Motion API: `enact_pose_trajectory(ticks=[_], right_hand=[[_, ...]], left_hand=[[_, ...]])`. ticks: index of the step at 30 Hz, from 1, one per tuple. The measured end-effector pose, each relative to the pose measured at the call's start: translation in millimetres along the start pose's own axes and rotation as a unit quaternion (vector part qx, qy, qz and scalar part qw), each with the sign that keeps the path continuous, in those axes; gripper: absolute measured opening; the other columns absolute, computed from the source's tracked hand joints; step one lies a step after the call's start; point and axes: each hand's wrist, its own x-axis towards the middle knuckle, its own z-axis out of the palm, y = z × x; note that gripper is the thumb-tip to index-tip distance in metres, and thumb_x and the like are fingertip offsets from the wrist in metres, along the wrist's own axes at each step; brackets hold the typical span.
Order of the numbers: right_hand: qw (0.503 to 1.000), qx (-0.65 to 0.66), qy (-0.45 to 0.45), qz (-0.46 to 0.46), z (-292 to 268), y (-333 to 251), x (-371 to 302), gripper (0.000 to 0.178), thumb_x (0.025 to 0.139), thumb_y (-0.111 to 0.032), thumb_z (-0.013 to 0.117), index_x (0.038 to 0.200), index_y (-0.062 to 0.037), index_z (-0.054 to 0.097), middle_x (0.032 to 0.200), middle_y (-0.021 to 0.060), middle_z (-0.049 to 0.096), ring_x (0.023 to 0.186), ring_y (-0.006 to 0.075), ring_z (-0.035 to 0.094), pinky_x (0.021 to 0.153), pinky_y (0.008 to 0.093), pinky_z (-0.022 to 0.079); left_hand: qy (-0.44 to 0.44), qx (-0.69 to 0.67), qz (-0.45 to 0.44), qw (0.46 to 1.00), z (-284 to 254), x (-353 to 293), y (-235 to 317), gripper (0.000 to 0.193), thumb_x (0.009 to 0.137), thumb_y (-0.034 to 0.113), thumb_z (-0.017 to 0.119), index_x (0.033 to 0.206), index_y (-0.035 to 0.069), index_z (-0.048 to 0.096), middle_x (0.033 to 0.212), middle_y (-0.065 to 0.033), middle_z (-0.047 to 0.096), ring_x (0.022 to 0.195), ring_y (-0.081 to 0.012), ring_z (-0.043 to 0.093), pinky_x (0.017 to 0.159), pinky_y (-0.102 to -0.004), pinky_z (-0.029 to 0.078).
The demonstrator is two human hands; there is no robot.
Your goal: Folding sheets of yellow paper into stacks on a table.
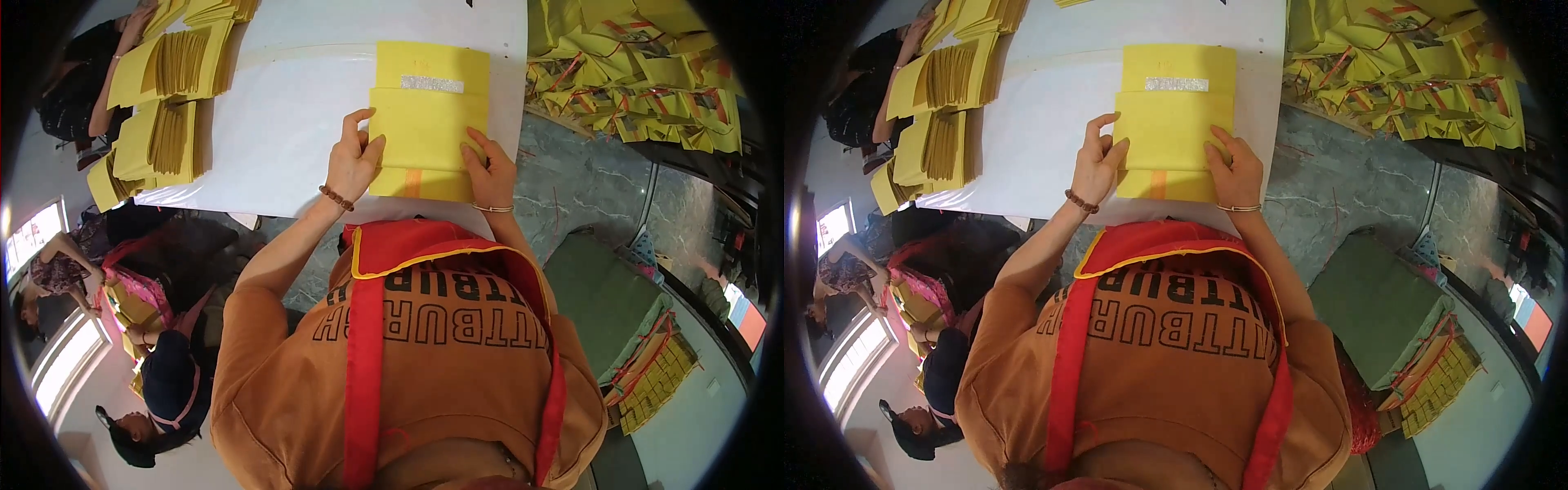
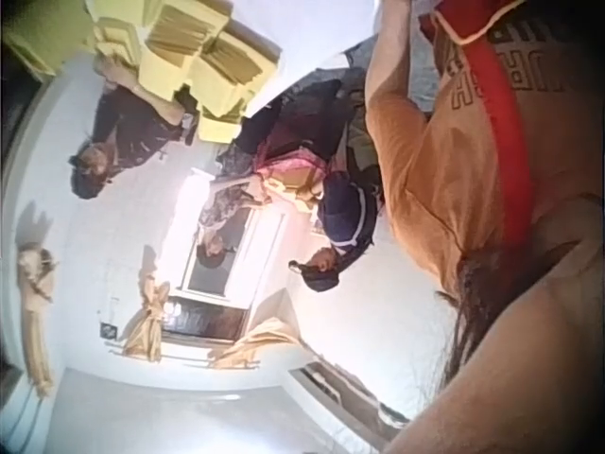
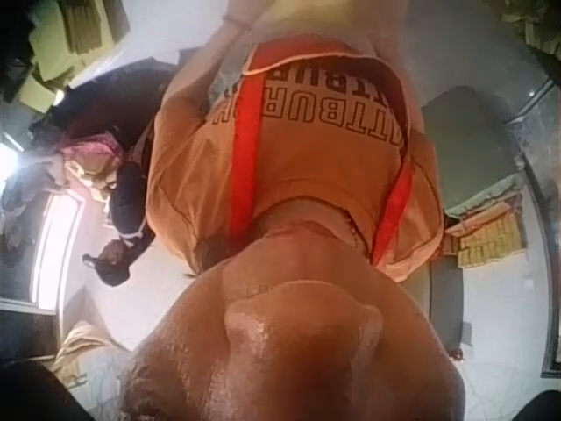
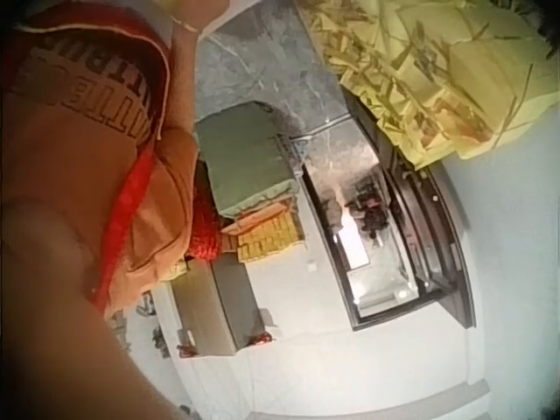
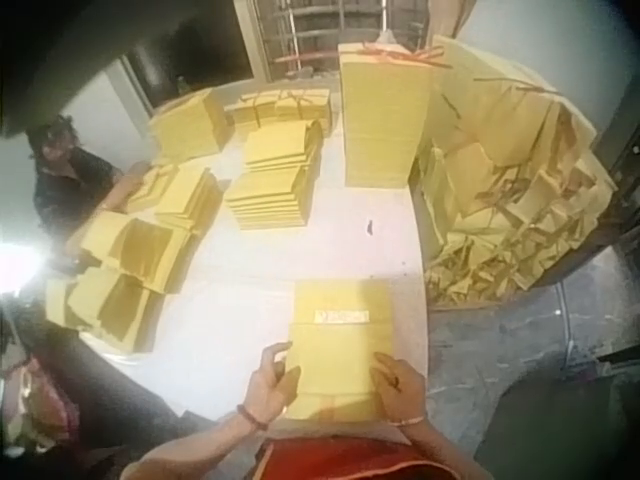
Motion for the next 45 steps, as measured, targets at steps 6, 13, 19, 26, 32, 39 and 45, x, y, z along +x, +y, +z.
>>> enact_pose_trajectory(ticks=[6, 13, 19, 26, 32, 39, 45], right_hand=[[1.0, 0.011, 0.016, 0.008, 2, 0, -2, 0.027, 0.078, -0.013, 0.062, 0.104, -0.0058, 0.063, 0.067, 0.008, 0.051, 0.052, 0.0156, 0.047, 0.05, 0.0277, 0.038], [0.999, -0.001, 0.031, -0.009, 4, 3, -2, 0.026, 0.078, -0.012, 0.061, 0.104, -0.0063, 0.063, 0.067, 0.0094, 0.052, 0.051, 0.0163, 0.047, 0.049, 0.0288, 0.038], [1.0, -0.003, 0.021, -0.012, 2, 3, -2, 0.025, 0.079, -0.013, 0.061, 0.103, -0.0061, 0.063, 0.069, 0.0098, 0.052, 0.052, 0.0181, 0.048, 0.05, 0.0293, 0.039], [0.92, -0.31, 0.101, -0.218, -1, -23, -4, 0.04, 0.076, -0.025, 0.064, 0.113, -0.0117, 0.057, 0.11, 0.0091, 0.051, 0.097, 0.0246, 0.051, 0.082, 0.0437, 0.039], [0.911, -0.271, -0.155, -0.271, 15, -18, 13, 0.058, 0.083, -0.038, 0.051, 0.131, -0.0083, 0.038, 0.139, 0.0153, 0.029, 0.129, 0.0292, 0.027, 0.105, 0.0506, 0.016], [0.956, -0.199, -0.131, -0.172, 30, -8, 11, 0.055, 0.087, -0.036, 0.045, 0.132, -0.0061, 0.035, 0.14, 0.0144, 0.028, 0.129, 0.0289, 0.027, 0.105, 0.0503, 0.017], [0.892, -0.364, -0.102, -0.248, 33, -10, 10, 0.051, 0.086, -0.034, 0.047, 0.127, -0.0053, 0.042, 0.137, 0.0134, 0.033, 0.126, 0.028, 0.03, 0.103, 0.0492, 0.021]], left_hand=[[-0.002, -0.002, -0.014, 1.0, -1, 0, 6, 0.038, 0.082, 0.011, 0.053, 0.117, 0.005, 0.04, 0.053, -0.0039, 0.045, 0.046, -0.0145, 0.043, 0.045, -0.029, 0.036], [0.101, 0.25, 0.296, 0.917, 11, 3, 25, 0.048, 0.078, 0.024, 0.06, 0.119, 0.007, 0.046, 0.119, -0.014, 0.045, 0.112, -0.0326, 0.038, 0.09, -0.0471, 0.029], [-0.015, 0.387, 0.343, 0.855, 46, 11, 19, 0.06, 0.081, 0.045, 0.053, 0.13, 0.013, 0.04, 0.134, -0.016, 0.034, 0.123, -0.0354, 0.031, 0.1, -0.0489, 0.023], [-0.027, 0.418, 0.334, 0.845, 51, 14, 8, 0.06, 0.08, 0.048, 0.051, 0.13, 0.015, 0.042, 0.135, -0.0147, 0.034, 0.126, -0.0342, 0.026, 0.101, -0.0531, 0.018], [-0.057, 0.456, 0.325, 0.827, 50, 16, 2, 0.058, 0.081, 0.035, 0.049, 0.131, 0.01, 0.037, 0.137, -0.0147, 0.031, 0.13, -0.0347, 0.02, 0.103, -0.0528, 0.014], [-0.109, 0.131, 0.258, 0.951, 32, 25, -4, 0.054, 0.085, 0.032, 0.046, 0.131, 0.007, 0.036, 0.137, -0.0146, 0.031, 0.131, -0.0309, 0.02, 0.103, -0.0521, 0.011], [-0.06, 0.383, 0.35, 0.853, 0, 28, 8, 0.067, 0.081, 0.053, 0.05, 0.134, 0.015, 0.036, 0.138, -0.0148, 0.032, 0.131, -0.0318, 0.02, 0.101, -0.0533, 0.018]])
